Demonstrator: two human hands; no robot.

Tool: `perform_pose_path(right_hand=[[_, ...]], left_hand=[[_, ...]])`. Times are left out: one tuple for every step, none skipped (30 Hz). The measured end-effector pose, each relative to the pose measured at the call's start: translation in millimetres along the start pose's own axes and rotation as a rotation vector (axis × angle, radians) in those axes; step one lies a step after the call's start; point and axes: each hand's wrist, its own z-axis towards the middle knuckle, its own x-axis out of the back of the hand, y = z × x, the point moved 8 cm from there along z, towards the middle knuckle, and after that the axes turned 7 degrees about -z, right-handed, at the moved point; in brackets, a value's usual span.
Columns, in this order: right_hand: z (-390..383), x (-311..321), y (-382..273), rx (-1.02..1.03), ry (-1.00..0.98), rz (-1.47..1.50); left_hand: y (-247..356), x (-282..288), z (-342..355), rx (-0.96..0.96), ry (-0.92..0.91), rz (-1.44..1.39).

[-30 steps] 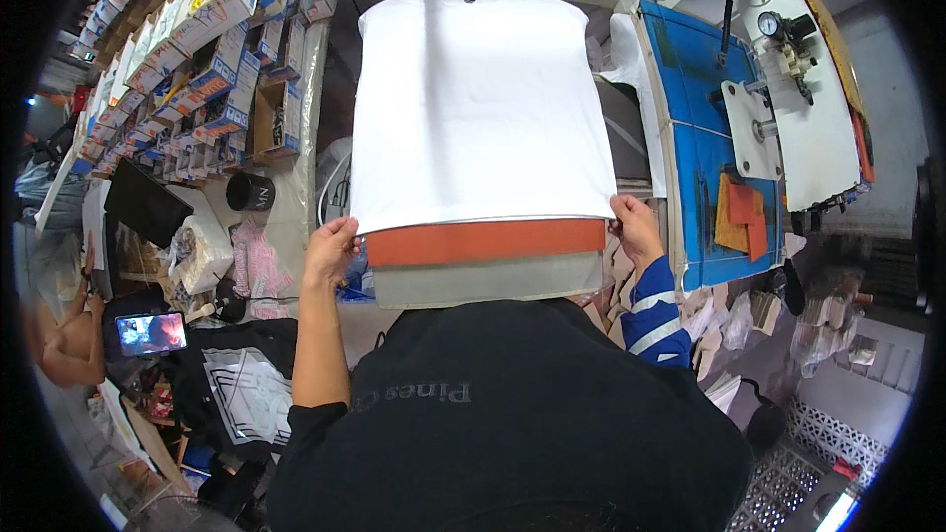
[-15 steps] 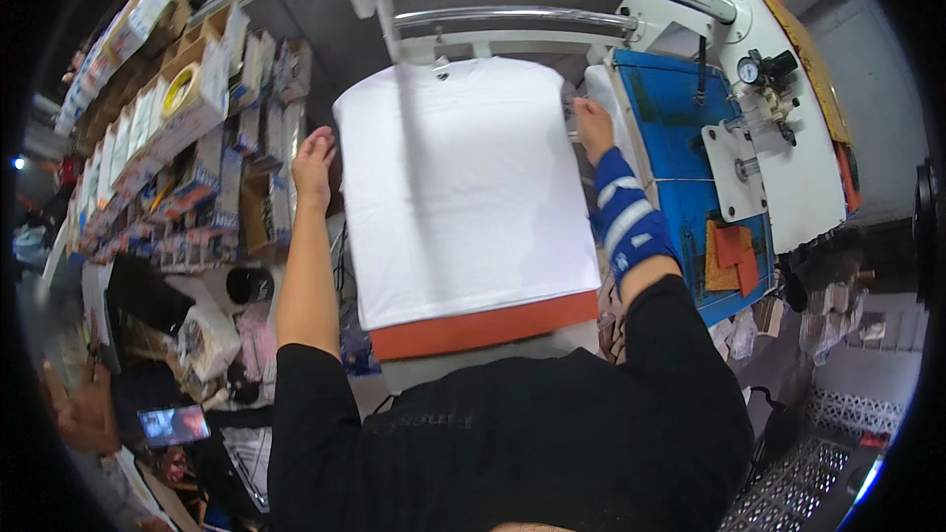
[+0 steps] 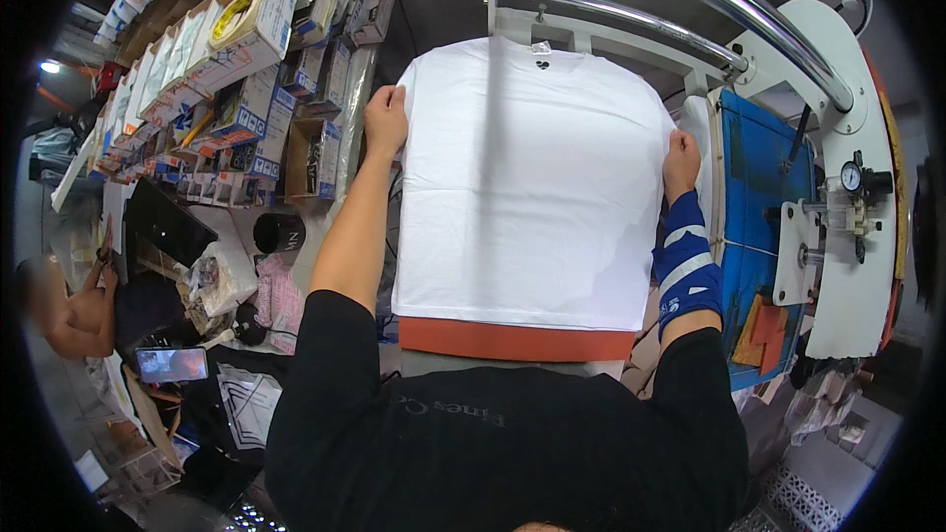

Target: The person places a white t-shirt on a heat press, aligns and cuts a transfer sheet with scissors, and presses the design onto the shirt. They repeat the process with a second t-shirt, applying a different graphic.

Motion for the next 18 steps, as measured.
perform_pose_path(right_hand=[[3,-2,7,-0.008,-0.028,-0.028],[3,-6,15,-0.018,-0.054,-0.057],[4,-11,21,-0.027,-0.082,-0.084],[8,-2,24,0.026,-0.084,-0.161],[11,-2,29,0.035,-0.122,-0.28],[1,-3,14,0.006,-0.082,-0.259],[-9,-2,-8,-0.021,-0.049,-0.235],[-16,13,-17,-0.003,-0.056,-0.233],[-30,25,-27,0.021,-0.071,-0.224],[-50,35,-34,0.053,-0.09,-0.213],[-75,47,-27,0.059,-0.182,-0.274],[-109,60,-13,0.072,-0.233,-0.108],[-142,70,8,0.06,-0.309,-0.059],[-175,85,37,-0.183,-0.424,-0.02],[-192,101,57,-0.083,-0.4,0.019],[-217,120,51,-0.355,-0.405,0.095],[-205,151,56,-0.103,-0.333,-0.146],[-203,181,40,-0.081,-0.222,-0.281]], left_hand=[[-3,-5,1,0.022,-0.009,0.004],[-5,-10,3,0.039,-0.006,-0.017],[-11,-13,4,0.055,0.0,-0.038],[-7,-27,3,0.07,-0.019,-0.069],[-2,-24,2,0.037,0.026,-0.032],[-7,-10,-2,0.015,0.084,-0.082],[-16,10,-8,-0.003,0.146,-0.128],[-22,23,-16,0.02,0.102,-0.155],[-24,40,-32,0.043,0.068,-0.174],[-23,50,-59,0.074,-0.005,-0.143],[-21,63,-91,0.11,-0.064,-0.109],[-3,67,-127,0.038,-0.138,-0.096],[-1,76,-166,0.1,-0.202,0.017],[23,84,-205,0.319,-0.28,-0.007],[1,87,-237,0.329,-0.273,-0.052],[22,95,-256,0.416,-0.321,-0.08],[4,97,-273,0.366,-0.3,-0.14],[0,103,-282,0.409,-0.288,-0.117]])
